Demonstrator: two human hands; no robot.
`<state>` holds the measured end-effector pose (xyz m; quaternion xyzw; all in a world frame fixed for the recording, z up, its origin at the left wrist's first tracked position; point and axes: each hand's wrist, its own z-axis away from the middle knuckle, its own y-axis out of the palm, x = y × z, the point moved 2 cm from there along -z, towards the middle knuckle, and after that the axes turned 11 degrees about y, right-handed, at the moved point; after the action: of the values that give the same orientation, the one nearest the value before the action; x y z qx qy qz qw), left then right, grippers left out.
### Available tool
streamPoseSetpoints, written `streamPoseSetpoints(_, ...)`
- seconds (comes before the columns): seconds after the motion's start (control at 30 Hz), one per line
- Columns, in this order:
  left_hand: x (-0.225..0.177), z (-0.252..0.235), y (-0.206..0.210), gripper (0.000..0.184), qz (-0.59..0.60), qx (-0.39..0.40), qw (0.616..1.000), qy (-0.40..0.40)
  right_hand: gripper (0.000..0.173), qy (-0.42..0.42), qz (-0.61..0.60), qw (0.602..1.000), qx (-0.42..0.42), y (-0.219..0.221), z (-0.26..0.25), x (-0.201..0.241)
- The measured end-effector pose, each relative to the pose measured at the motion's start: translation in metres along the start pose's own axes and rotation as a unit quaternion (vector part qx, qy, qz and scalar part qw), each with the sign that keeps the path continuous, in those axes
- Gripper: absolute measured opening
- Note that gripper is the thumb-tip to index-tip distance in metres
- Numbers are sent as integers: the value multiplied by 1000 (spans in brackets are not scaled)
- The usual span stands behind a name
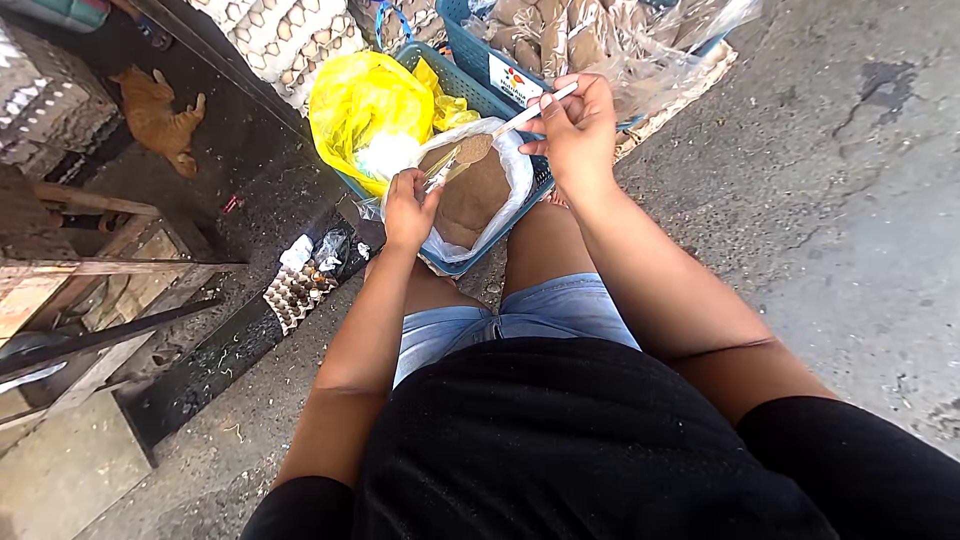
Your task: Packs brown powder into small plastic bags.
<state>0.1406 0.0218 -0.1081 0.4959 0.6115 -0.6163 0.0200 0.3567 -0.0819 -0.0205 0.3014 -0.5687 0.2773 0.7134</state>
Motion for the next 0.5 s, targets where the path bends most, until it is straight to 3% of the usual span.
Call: streamPoseSetpoints(0.5, -2, -1, 0, 43, -2, -5, 1000, 6, 24, 29, -4, 1000, 8, 7, -2, -18)
